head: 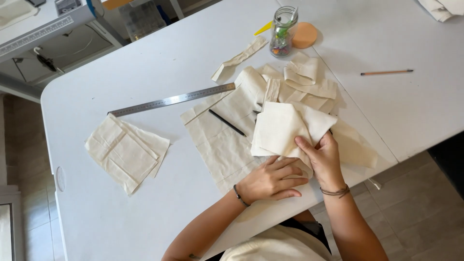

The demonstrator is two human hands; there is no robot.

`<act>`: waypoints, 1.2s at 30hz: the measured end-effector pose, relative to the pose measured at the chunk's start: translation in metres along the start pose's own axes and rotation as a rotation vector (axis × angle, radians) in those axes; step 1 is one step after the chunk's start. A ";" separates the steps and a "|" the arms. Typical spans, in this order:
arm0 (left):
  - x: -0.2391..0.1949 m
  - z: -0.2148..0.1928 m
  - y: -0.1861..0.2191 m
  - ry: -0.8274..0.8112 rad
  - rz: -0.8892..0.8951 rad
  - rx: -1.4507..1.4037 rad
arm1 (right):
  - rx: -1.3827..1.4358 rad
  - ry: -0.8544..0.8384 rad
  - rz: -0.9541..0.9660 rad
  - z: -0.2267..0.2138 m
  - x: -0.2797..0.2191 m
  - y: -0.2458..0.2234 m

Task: Cutting pieces of fabric along pre-marked lines using large scissors on a workshop table.

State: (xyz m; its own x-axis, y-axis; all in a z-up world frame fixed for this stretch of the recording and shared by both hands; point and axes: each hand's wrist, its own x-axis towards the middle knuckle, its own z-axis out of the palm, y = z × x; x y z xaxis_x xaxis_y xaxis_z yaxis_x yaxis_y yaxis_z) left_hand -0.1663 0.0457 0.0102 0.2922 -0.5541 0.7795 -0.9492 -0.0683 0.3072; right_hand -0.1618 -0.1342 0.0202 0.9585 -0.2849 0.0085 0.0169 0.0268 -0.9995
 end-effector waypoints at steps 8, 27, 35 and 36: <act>-0.029 -0.104 0.034 0.501 -0.588 0.133 | 0.222 -0.289 0.059 0.064 -0.021 -0.048; -0.198 -0.132 0.002 0.437 -1.449 0.221 | -0.470 -0.570 -0.261 0.130 -0.050 0.009; -0.136 -0.143 0.035 0.865 -1.355 -0.328 | -0.533 -0.593 -0.174 0.137 -0.050 0.033; -0.137 -0.141 0.035 0.963 -1.298 -0.417 | -0.511 -0.564 -0.148 0.140 -0.052 0.028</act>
State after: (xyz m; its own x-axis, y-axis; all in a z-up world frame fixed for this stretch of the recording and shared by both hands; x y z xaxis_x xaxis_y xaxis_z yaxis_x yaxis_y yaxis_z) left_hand -0.2230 0.2363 -0.0086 0.9183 0.3796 -0.1126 0.0127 0.2559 0.9666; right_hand -0.1711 0.0150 -0.0036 0.9587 0.2835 0.0204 0.1540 -0.4579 -0.8755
